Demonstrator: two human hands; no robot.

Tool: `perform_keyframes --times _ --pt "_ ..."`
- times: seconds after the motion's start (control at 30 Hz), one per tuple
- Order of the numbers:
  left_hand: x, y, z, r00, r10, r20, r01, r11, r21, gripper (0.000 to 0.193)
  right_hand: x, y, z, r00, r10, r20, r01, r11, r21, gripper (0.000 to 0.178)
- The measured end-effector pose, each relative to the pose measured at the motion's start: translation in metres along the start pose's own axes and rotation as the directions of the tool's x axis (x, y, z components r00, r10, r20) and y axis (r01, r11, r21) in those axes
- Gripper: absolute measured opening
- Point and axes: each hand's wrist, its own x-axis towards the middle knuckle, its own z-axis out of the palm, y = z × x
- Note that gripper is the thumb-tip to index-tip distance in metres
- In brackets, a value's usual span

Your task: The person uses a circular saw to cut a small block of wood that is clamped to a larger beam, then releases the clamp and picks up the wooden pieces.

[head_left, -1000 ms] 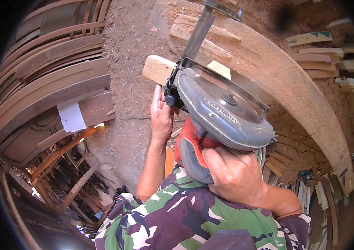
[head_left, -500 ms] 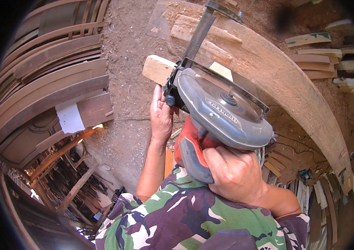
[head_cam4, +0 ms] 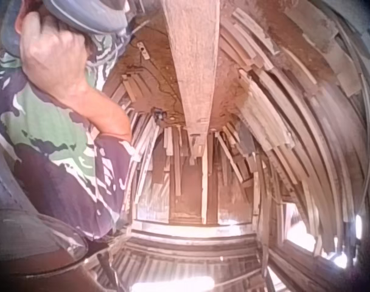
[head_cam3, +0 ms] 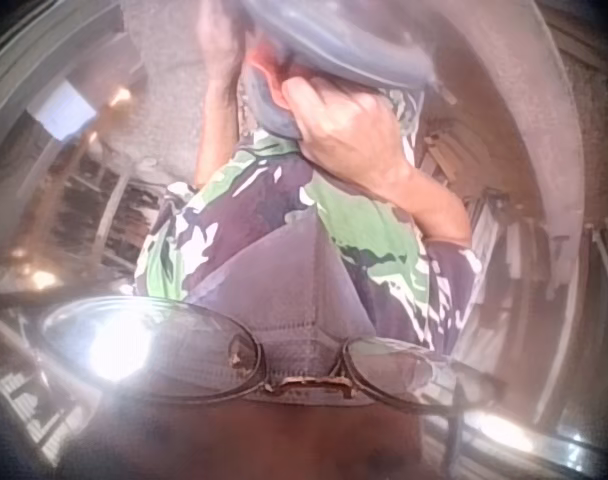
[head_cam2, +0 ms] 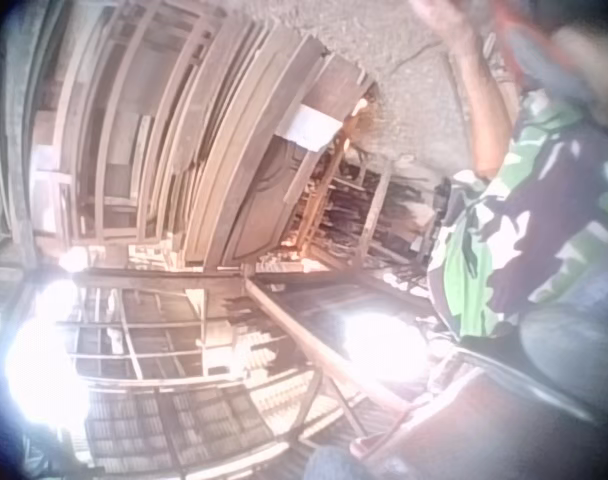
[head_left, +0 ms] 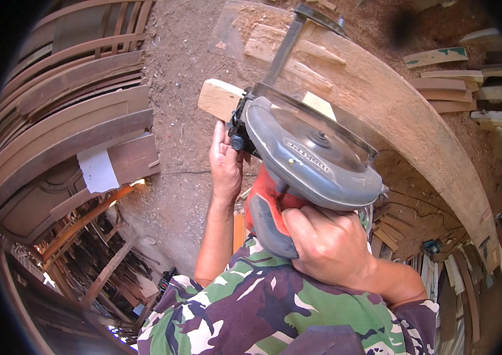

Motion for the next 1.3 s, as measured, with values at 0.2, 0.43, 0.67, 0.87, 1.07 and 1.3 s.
perform_keyframes --times 0.2,0.43,0.67,0.87,1.07,1.3 --pt "0.012 0.004 -0.007 0.999 0.041 -0.019 -0.040 0.998 0.054 0.082 0.013 -0.003 0.009 1.000 0.005 -0.023 -0.005 1.000 -0.005 0.014" --pt "0.029 0.016 -0.029 0.997 0.065 -0.027 -0.065 0.998 0.007 0.080 0.041 -0.014 0.021 1.000 0.003 -0.016 -0.003 1.000 0.003 0.015" --pt "0.063 0.034 -0.062 0.999 0.043 0.002 -0.043 0.999 -0.023 0.062 0.086 -0.034 0.042 1.000 0.006 -0.012 -0.006 1.000 -0.009 0.014" --pt "0.094 0.059 -0.105 0.994 0.080 0.078 -0.070 0.990 -0.125 0.056 0.133 -0.051 0.068 0.999 -0.038 -0.010 0.037 0.997 -0.068 0.012" --pt "0.074 0.069 -0.161 0.998 0.055 -0.005 -0.055 0.996 -0.065 0.057 0.129 -0.091 0.092 0.980 -0.198 -0.024 0.190 0.964 -0.185 0.022" --pt "0.045 0.042 -0.216 0.994 0.033 0.108 -0.034 0.999 0.011 0.057 0.083 -0.150 0.121 0.990 -0.126 0.063 0.139 0.947 -0.288 0.027"
